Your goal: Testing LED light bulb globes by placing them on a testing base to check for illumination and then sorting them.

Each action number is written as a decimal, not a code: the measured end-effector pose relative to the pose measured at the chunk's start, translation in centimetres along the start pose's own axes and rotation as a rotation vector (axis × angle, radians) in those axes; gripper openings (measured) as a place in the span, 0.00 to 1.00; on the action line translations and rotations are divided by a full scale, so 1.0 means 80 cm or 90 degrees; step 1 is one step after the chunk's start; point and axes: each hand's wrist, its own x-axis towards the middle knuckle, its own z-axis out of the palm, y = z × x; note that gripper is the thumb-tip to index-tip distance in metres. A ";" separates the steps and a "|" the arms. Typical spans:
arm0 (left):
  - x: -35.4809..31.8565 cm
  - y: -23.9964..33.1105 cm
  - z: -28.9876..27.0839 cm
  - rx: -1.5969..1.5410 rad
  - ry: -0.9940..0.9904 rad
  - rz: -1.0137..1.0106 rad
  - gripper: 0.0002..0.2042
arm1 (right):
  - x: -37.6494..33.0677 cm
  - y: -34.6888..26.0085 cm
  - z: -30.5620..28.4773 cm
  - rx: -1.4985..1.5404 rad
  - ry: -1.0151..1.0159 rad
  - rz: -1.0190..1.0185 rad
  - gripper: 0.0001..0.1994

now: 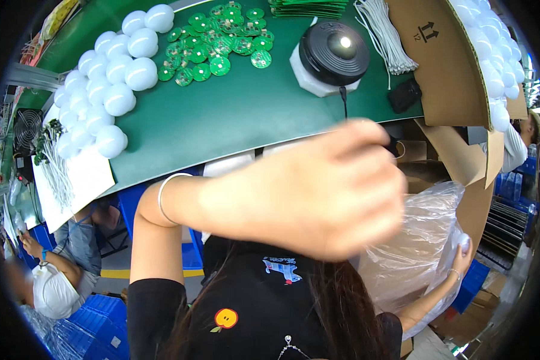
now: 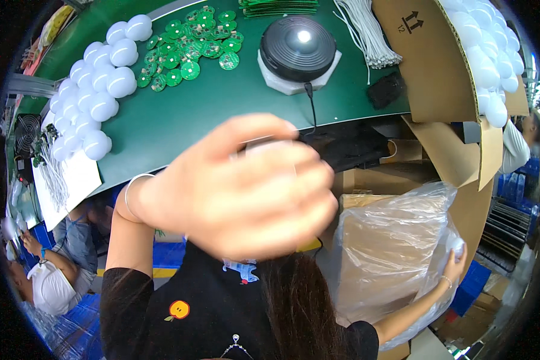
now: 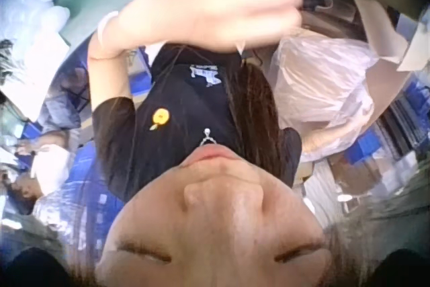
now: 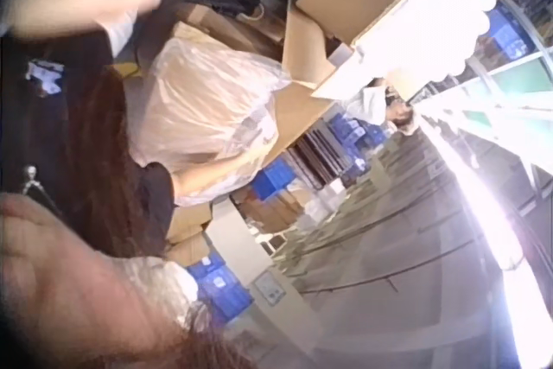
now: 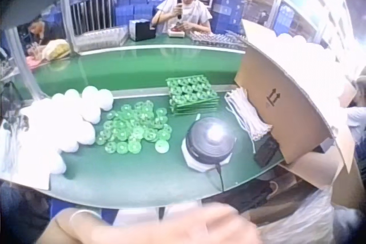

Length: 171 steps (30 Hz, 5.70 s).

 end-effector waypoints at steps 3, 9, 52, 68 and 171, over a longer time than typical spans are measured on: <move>0.027 0.014 -0.034 0.131 0.067 0.170 0.08 | -0.027 -0.112 -0.039 -0.118 0.203 -0.053 0.26; 0.044 0.054 -0.074 0.125 0.176 -0.102 0.08 | -0.073 -0.345 -0.033 -0.035 0.473 -0.163 0.24; 0.017 -0.010 -0.044 -0.262 0.220 -0.055 0.08 | -0.141 -0.774 0.228 0.879 0.085 -0.518 0.27; -0.005 0.018 -0.063 -0.297 0.075 -0.143 0.06 | -0.142 -0.774 0.226 0.833 0.139 -0.526 0.26; -0.227 -0.036 0.009 0.048 0.311 -0.714 0.39 | -0.029 -0.771 0.119 0.918 0.190 -0.427 0.35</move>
